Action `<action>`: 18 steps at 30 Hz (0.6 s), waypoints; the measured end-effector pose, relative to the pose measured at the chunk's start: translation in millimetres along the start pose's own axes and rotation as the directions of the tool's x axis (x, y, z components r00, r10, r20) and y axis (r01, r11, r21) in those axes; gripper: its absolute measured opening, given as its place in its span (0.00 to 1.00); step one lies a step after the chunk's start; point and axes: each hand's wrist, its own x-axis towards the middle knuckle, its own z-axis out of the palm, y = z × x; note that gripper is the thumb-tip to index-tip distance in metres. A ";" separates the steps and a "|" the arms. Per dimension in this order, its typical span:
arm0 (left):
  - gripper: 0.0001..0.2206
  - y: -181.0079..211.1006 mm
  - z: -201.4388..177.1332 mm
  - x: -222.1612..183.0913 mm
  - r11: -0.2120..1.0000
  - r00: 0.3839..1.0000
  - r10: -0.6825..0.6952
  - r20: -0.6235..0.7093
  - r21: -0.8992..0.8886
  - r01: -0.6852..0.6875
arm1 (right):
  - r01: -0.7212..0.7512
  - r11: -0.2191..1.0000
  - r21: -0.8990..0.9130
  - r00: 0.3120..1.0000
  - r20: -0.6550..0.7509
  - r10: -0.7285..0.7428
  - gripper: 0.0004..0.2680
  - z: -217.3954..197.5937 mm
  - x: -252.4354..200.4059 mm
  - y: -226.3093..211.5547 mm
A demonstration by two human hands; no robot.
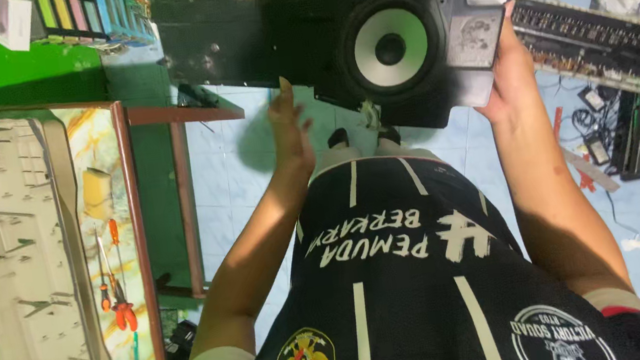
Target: The person handles speaker components, assembles them into a black plastic housing, and organizes small parts inside a red case.
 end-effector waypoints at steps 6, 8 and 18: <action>0.42 -25.3 37.5 19.8 0.844 0.914 0.024 0.404 -0.499 0.198 | -0.076 0.997 0.026 0.997 0.030 0.075 0.19 -12.6 15.8 11.1; 0.40 -20.9 44.8 19.6 0.862 0.912 0.031 0.409 -0.473 0.183 | -0.065 0.997 -0.031 0.998 -0.004 0.064 0.19 -17.9 22.3 11.4; 0.27 -21.9 32.5 25.6 0.768 0.935 0.168 0.313 -0.636 0.075 | 0.369 0.325 -0.871 0.804 0.124 -0.582 0.19 81.2 -5.6 -25.4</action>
